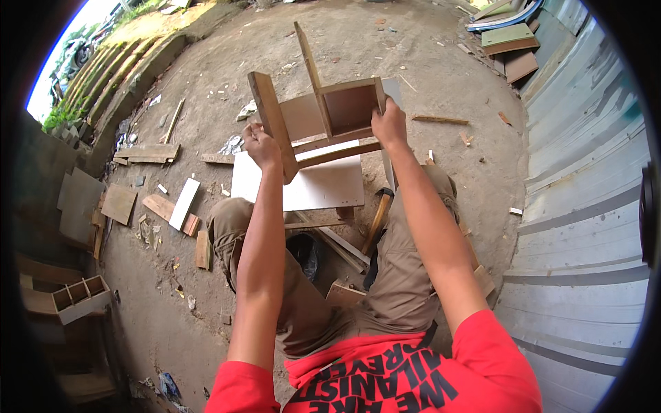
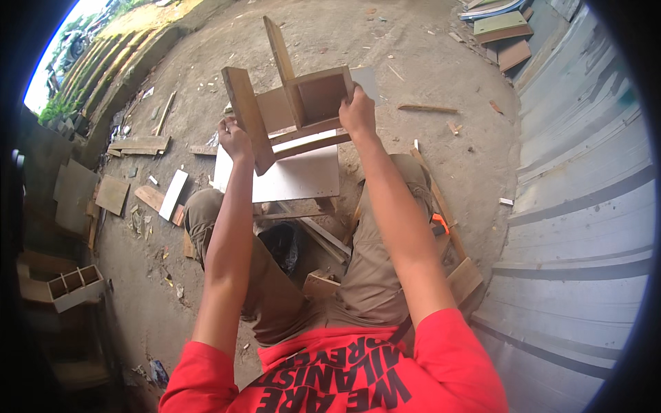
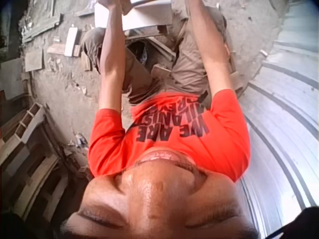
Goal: The person assembles a small wooden furniture piece by hammering nails into pre-drilled holes. They retrieve nails from a black plastic bag, position the wooden parts, and use a hammer to secure them together.
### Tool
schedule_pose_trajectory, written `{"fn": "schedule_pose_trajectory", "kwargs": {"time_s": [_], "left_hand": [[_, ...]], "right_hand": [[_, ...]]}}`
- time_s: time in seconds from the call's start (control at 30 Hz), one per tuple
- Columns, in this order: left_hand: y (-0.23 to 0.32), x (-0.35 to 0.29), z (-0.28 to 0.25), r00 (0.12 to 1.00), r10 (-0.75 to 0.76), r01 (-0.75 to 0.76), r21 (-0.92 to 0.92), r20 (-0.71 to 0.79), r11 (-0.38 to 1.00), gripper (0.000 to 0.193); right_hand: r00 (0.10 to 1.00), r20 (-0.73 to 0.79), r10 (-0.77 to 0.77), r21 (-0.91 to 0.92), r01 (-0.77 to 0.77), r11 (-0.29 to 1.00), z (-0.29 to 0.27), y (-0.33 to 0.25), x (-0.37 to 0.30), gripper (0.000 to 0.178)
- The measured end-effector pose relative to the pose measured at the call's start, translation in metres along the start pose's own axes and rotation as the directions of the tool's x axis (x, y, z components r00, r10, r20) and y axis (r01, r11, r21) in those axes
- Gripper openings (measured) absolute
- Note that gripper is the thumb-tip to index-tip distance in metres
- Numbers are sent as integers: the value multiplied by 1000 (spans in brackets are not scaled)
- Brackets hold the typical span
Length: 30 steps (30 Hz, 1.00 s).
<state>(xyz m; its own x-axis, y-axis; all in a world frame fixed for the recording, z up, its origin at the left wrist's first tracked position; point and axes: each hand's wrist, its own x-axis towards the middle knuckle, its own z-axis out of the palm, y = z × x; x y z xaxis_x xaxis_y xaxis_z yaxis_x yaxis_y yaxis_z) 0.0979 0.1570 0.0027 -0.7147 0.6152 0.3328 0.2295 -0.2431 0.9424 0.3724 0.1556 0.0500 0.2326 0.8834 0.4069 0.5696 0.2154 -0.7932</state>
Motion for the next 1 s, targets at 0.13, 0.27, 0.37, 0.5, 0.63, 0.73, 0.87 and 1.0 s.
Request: {"fn": "schedule_pose_trajectory", "kwargs": {"time_s": [0.13,0.27,0.37,0.5,0.63,0.73,0.87,1.0], "left_hand": [[21,3,-37,995,-94,93,-51,-29,994,25],[43,13,-46,995,-34,30,-39,-98,999,24],[45,22,-67,985,52,-63,-65,-163,996,25],[52,35,-99,997,-7,-19,-315,-82,949,22],[116,23,-120,932,-346,347,-553,111,757,18],[136,32,-133,936,-322,348,-528,145,775,17],[136,48,-135,959,-272,273,-539,82,797,17],[152,55,-142,955,-241,297,-510,173,807,19]], "right_hand": [[999,31,-10,43,9,999,13,-24,-19,38],[983,-107,-150,147,165,975,17,-38,-16,29],[976,-96,-194,177,208,962,24,-54,-22,31],[955,-93,-280,254,295,921,24,-80,-28,46],[940,-153,-304,248,334,909,9,-93,-26,40],[923,-213,-321,278,373,885,6,-103,-24,39],[927,-244,-284,216,337,916,4,-122,-19,38],[944,-255,-211,140,252,958,1,-132,-3,34]]}}
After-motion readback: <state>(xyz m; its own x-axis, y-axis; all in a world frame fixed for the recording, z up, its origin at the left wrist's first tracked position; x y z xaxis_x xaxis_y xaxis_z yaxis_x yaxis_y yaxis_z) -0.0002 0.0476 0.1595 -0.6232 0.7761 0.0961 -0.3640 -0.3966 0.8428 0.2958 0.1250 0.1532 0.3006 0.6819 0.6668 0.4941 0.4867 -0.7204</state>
